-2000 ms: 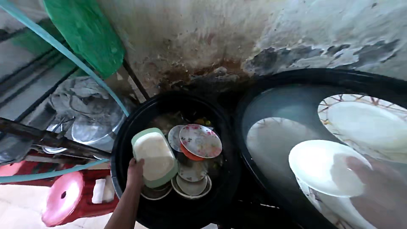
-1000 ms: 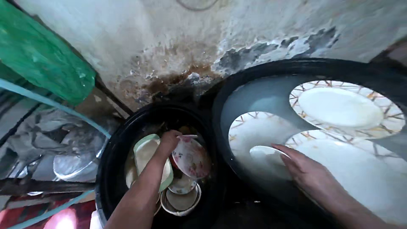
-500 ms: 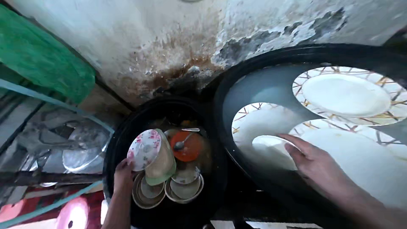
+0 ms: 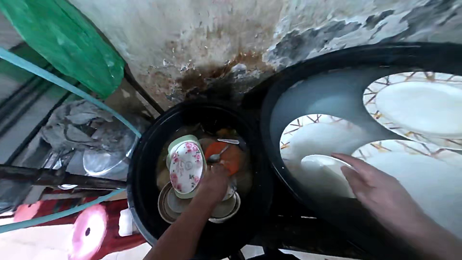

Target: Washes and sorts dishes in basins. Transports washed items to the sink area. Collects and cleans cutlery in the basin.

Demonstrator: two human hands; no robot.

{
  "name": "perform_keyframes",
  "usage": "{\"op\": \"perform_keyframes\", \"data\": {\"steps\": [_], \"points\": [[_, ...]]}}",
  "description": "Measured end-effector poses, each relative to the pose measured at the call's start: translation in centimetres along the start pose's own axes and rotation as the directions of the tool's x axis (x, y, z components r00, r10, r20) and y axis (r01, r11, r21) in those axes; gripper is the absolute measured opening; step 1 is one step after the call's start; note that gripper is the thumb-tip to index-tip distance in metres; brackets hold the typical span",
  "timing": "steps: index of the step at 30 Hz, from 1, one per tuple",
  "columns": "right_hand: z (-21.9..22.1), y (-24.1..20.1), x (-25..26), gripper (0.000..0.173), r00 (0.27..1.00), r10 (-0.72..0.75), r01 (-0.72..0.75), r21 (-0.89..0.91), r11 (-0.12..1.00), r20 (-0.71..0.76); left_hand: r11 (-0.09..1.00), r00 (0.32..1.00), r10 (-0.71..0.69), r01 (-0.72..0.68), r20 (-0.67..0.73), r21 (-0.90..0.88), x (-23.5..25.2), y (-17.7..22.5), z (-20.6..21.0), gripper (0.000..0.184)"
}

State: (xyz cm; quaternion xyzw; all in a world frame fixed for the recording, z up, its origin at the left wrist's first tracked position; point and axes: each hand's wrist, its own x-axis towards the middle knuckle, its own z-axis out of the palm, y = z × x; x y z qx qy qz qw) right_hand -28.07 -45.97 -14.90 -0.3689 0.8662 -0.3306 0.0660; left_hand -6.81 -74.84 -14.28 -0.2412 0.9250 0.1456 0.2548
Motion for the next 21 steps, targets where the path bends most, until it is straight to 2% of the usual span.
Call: {"op": "perform_keyframes", "data": {"steps": [7,12,15,18,21], "points": [[-0.2,0.8,0.3,0.039,0.997,0.075,-0.075,0.017,0.997,0.016,0.996,0.997,0.072,-0.073,0.028,0.046,3.5,0.9,1.0,0.037],[-0.1,1.1,0.4,0.039,0.996,0.082,-0.082,0.017,0.996,0.032,0.996,0.998,0.006,-0.012,0.066,0.091,4.2,1.6,1.2,0.049],[-0.1,1.0,0.5,0.040,0.998,0.054,-0.055,0.025,0.998,0.029,0.999,0.997,-0.018,0.014,0.081,0.050,3.9,2.1,0.6,0.058],[0.0,1.2,0.5,0.040,0.998,0.053,-0.054,0.035,0.998,0.021,0.998,0.998,-0.047,0.045,0.043,0.040,4.8,1.4,0.6,0.054],[0.1,1.4,0.5,0.040,0.997,0.077,-0.077,0.033,0.996,0.019,1.000,0.999,-0.001,0.000,0.038,0.025,4.8,1.5,0.6,0.046]]}}
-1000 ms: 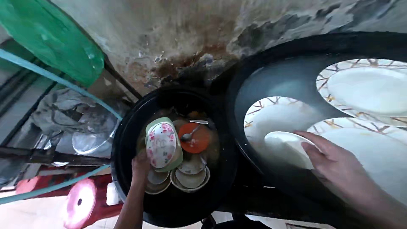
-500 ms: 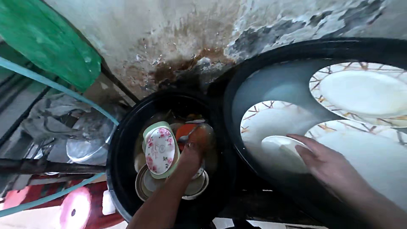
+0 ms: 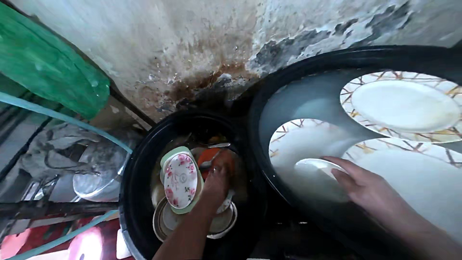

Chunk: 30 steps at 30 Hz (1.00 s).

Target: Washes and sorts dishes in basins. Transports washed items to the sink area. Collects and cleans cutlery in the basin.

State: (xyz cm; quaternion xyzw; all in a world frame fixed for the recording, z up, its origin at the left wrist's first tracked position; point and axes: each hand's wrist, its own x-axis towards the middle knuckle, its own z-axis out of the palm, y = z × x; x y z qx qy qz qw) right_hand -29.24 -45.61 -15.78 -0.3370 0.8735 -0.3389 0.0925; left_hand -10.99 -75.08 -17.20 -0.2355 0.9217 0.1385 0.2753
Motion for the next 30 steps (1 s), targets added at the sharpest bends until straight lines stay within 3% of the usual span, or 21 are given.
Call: {"op": "perform_keyframes", "data": {"steps": [4,7,8,10,11,13,15,17,19,22,24,27,30], "points": [[0.1,0.2,0.0,0.039,1.000,-0.004,0.004,0.007,1.000,-0.008,0.995,0.995,0.101,-0.101,-0.012,-0.009,-3.3,3.2,-3.3,0.040],[0.1,0.1,-0.2,0.039,1.000,-0.017,0.017,-0.001,1.000,0.000,0.932,0.969,-0.111,0.023,-0.223,-0.363,-5.9,1.7,-5.8,0.035],[0.0,0.0,-0.2,0.039,1.000,-0.015,0.015,0.004,1.000,0.007,0.873,0.923,-0.202,0.019,-0.326,-0.487,-6.8,0.5,-6.4,0.032],[0.0,0.1,-0.1,0.039,1.000,-0.024,0.024,-0.002,1.000,0.001,0.828,0.772,-0.307,-0.072,-0.556,-0.556,-8.5,-2.2,-6.5,0.022],[0.0,0.2,-0.1,0.039,0.999,-0.035,0.035,-0.001,0.999,-0.007,0.852,0.711,-0.313,-0.084,-0.630,-0.517,-9.0,-3.5,-6.3,0.021],[0.1,0.0,-0.1,0.039,0.999,-0.036,0.036,0.000,0.999,-0.012,0.929,0.670,-0.278,0.006,-0.689,-0.369,-9.2,-6.1,-4.9,0.023],[0.0,-0.1,-0.1,0.038,1.000,-0.026,0.026,0.007,1.000,-0.009,0.967,0.738,-0.251,0.161,-0.626,-0.197,-8.3,-8.0,-2.5,0.026],[0.0,0.0,-0.1,0.038,1.000,-0.002,0.002,0.009,1.000,-0.001,0.960,0.882,-0.279,0.264,-0.379,-0.091,-7.7,-8.4,-1.1,0.034],[-0.1,0.2,-0.2,0.038,1.000,0.011,-0.011,0.012,1.000,-0.008,0.966,0.946,-0.258,0.255,-0.194,-0.044,-7.2,-7.4,-0.7,0.042],[0.0,-0.1,-0.1,0.039,1.000,0.014,-0.013,0.038,0.999,-0.006,0.982,0.976,-0.182,0.186,-0.117,0.020,-6.3,-4.5,-1.4,0.044],[-0.1,-0.3,-0.2,0.038,0.999,0.032,-0.033,0.050,0.998,0.014,0.986,0.985,-0.104,0.121,-0.140,0.119,-4.6,-3.4,-1.1,0.033],[-0.2,0.0,0.1,0.038,0.999,0.047,-0.048,0.038,0.998,0.021,0.954,0.971,-0.219,0.192,0.097,0.232,-1.5,-1.6,-1.2,0.035],[-0.2,0.2,0.1,0.038,0.999,0.018,-0.018,-0.003,1.000,0.029,0.935,0.958,-0.257,0.213,0.126,0.283,0.0,-1.1,-0.3,0.043]]}}
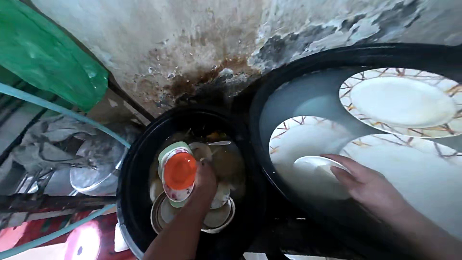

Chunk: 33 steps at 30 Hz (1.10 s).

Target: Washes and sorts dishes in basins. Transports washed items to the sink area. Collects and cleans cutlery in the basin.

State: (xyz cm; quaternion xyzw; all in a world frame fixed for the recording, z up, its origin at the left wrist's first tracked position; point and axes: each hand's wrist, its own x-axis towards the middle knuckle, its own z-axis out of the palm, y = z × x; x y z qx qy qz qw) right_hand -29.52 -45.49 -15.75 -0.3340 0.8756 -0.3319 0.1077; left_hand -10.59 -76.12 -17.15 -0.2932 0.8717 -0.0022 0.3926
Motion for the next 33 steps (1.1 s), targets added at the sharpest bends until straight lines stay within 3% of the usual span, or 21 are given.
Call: {"op": "perform_keyframes", "data": {"steps": [4,8,12,19,28,33], "points": [[-0.1,-0.4,-0.1,0.038,1.000,-0.012,0.012,0.000,1.000,-0.003,0.995,0.996,0.043,-0.036,-0.076,0.089,0.9,0.2,-0.1,0.043],[-0.2,-0.7,-0.1,0.037,1.000,-0.002,0.002,0.012,1.000,-0.003,0.999,0.996,0.008,-0.004,-0.084,0.051,1.2,-0.3,-1.0,0.059],[-0.2,-0.9,-0.1,0.036,1.000,-0.024,0.024,-0.013,1.000,-0.014,0.993,0.998,-0.015,0.023,-0.066,0.112,2.1,0.1,-1.2,0.050],[-0.1,-0.7,0.0,0.037,1.000,-0.008,0.008,-0.006,1.000,0.004,1.000,0.986,0.011,-0.013,-0.169,-0.007,1.8,1.1,-1.3,0.054],[0.0,-0.5,0.0,0.038,1.000,0.006,-0.006,0.013,1.000,0.013,0.997,0.989,-0.083,0.083,-0.124,-0.008,2.4,0.9,-1.7,0.066],[0.1,-0.6,-0.1,0.038,1.000,-0.009,0.009,0.018,1.000,0.011,0.978,0.979,-0.027,-0.016,-0.201,-0.208,-0.5,3.4,-3.4,0.061]]}}
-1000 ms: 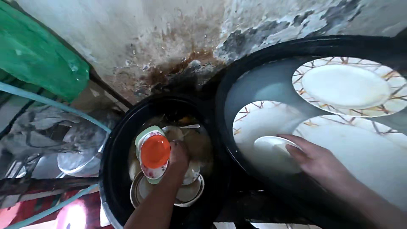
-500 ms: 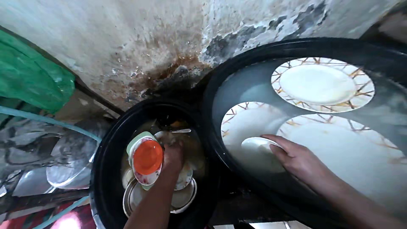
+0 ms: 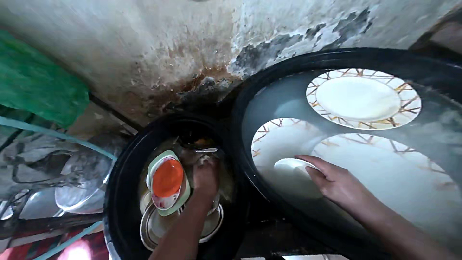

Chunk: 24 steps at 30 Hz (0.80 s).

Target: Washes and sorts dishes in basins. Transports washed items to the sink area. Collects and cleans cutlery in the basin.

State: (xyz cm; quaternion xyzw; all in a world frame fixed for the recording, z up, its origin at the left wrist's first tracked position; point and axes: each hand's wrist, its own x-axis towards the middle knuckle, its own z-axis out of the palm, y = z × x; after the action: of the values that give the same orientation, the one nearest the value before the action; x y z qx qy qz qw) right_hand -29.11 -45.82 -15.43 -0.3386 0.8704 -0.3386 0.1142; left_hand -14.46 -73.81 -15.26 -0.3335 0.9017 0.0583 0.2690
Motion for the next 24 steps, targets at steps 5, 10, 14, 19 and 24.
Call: {"op": "perform_keyframes", "data": {"steps": [5,10,14,19,24], "points": [[0.1,-0.1,0.0,0.038,1.000,-0.002,0.002,0.003,1.000,-0.019,0.981,0.997,0.008,0.008,0.082,-0.194,-2.7,2.0,0.3,0.056],[0.3,0.2,-0.1,0.037,0.999,-0.021,0.022,0.000,1.000,-0.031,0.964,0.992,0.109,-0.088,0.070,-0.249,-5.9,2.1,0.0,0.039],[0.2,0.2,0.0,0.038,0.999,-0.038,0.038,0.005,0.999,-0.028,0.904,1.000,-0.020,0.028,0.023,-0.426,-7.5,-0.7,-4.4,0.036],[0.2,0.6,-0.1,0.038,0.999,-0.033,0.033,0.013,0.999,-0.025,0.827,0.954,-0.113,-0.064,-0.277,-0.559,-8.8,-5.8,-6.4,0.022],[0.1,0.4,-0.1,0.038,1.000,-0.018,0.018,0.004,1.000,-0.015,0.964,0.917,-0.068,-0.041,-0.392,-0.263,-5.3,-11.7,-1.6,0.025]]}}
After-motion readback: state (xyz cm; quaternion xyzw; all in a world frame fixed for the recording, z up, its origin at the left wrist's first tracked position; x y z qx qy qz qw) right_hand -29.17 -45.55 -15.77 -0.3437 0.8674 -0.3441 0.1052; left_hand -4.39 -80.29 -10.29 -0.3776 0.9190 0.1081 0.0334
